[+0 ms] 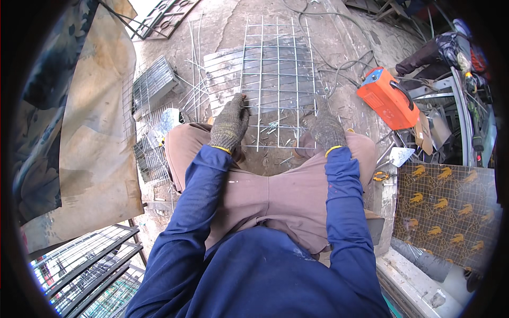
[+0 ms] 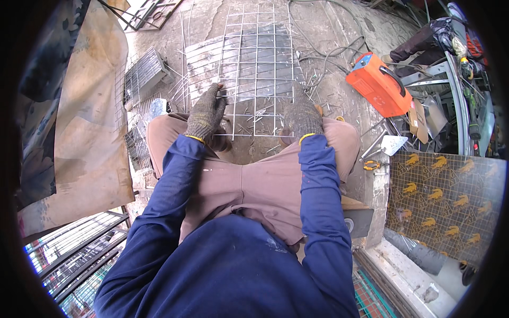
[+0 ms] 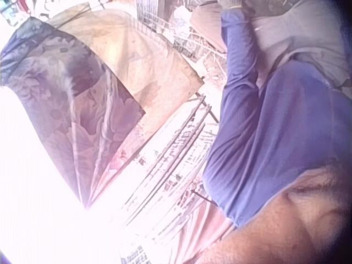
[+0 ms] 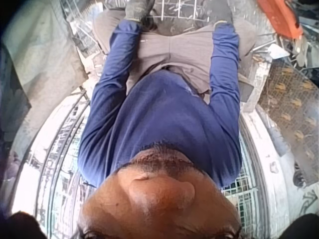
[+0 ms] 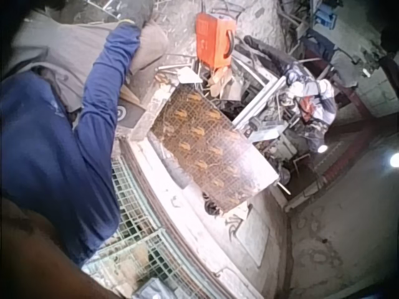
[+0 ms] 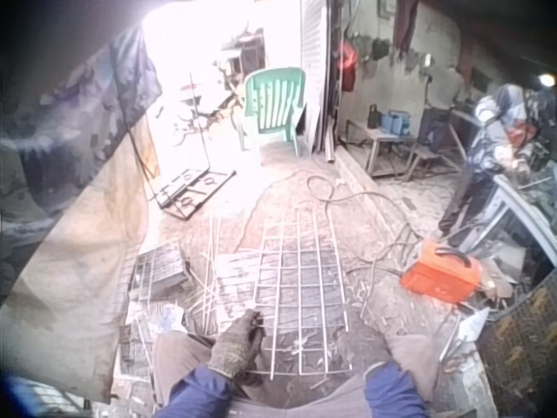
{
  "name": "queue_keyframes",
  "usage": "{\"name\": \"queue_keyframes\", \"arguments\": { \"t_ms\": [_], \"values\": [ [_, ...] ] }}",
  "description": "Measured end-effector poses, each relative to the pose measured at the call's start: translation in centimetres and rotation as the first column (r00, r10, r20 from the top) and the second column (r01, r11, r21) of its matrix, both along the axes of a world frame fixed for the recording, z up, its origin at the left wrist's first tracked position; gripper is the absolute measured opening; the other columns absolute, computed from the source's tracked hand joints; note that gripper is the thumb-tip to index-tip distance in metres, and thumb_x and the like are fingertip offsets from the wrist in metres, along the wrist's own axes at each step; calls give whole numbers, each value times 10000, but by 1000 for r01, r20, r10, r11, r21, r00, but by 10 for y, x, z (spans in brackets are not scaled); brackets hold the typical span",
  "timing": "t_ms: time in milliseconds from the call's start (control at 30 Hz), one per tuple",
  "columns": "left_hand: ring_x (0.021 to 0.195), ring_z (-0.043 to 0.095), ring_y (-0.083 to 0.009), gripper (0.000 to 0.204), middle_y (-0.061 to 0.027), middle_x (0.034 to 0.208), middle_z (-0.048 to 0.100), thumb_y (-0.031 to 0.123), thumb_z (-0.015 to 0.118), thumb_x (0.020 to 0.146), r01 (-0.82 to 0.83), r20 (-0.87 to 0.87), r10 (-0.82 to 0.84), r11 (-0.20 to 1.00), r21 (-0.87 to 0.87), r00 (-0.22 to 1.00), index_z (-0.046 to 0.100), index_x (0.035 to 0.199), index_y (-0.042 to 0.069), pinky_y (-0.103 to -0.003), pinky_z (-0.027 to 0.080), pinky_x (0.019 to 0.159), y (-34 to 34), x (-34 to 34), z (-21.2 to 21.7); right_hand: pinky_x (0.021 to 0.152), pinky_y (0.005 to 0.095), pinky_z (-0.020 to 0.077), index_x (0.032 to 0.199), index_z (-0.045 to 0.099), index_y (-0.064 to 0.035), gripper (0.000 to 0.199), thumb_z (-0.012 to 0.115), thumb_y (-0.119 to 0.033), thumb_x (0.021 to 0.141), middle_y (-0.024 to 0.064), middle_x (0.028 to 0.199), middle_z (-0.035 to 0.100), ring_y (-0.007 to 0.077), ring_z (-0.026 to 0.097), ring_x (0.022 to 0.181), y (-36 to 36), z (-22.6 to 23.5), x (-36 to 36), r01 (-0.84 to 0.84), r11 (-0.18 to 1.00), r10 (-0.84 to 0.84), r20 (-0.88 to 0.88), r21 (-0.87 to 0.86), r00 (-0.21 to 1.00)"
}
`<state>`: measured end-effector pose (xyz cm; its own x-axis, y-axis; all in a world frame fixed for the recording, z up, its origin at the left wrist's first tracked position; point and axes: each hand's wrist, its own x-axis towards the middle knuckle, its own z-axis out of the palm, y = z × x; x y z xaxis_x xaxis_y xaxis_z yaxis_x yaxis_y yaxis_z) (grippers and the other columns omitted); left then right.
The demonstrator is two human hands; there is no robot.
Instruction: Using an angle grinder to cut pieces of metal wire mesh.
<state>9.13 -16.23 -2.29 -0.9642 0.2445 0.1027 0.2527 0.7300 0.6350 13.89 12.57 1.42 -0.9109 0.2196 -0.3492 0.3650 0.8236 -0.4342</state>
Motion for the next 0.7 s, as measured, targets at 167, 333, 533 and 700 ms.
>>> {"name": "queue_keyframes", "arguments": {
  "t_ms": [167, 333, 533, 700],
  "values": [
    [1120, 664, -425, 466, -236, 1215, 670, 190, 655, 978, 23, -42, -22, 999, 28, 999, 546, 1421, 98, -490, 545, 951, -4, 0, -5, 1045, 492, 493, 1648, 306, -150, 793, 654, -387, 977, 220, 1404, 652, 366, 674, 1234, -3, 3, 1, 12, 1000, -12, 21, 13, 1000],
    [1141, 660, -423, 474, -242, 1244, 663, 188, 657, 978, 12, 29, -12, 1000, -2, 1000, 542, 1427, 92, -483, 541, 971, -1, -3, 0, 1012, 470, 510, 1655, 301, -180, 814, 663, -414, 964, 199, 1353, 689, 356, 701, 1183, 4, -9, 2, -13, 1000, 12, -35, -22, 999],
    [1146, 659, -421, 467, -246, 1242, 664, 202, 650, 985, 30, -9, -31, 1000, -5, 999, 541, 1425, 89, -485, 540, 976, 0, -2, 3, 1018, 515, 526, 1607, 367, -168, 791, 701, -293, 901, 278, 1396, 626, 465, 653, 1219, 7, -10, -2, 59, 997, -57, 39, -52, 998],
    [1104, 670, -424, 434, -242, 1192, 672, 199, 640, 990, 36, -36, -36, 999, -14, 999, 551, 1399, 86, -497, 551, 941, 0, -2, -2, 1040, 530, 513, 1599, 368, -166, 779, 688, -278, 898, 290, 1388, 626, 484, 636, 1235, 7, -11, -1, 25, 998, -26, -23, -52, 999]
  ]
}}
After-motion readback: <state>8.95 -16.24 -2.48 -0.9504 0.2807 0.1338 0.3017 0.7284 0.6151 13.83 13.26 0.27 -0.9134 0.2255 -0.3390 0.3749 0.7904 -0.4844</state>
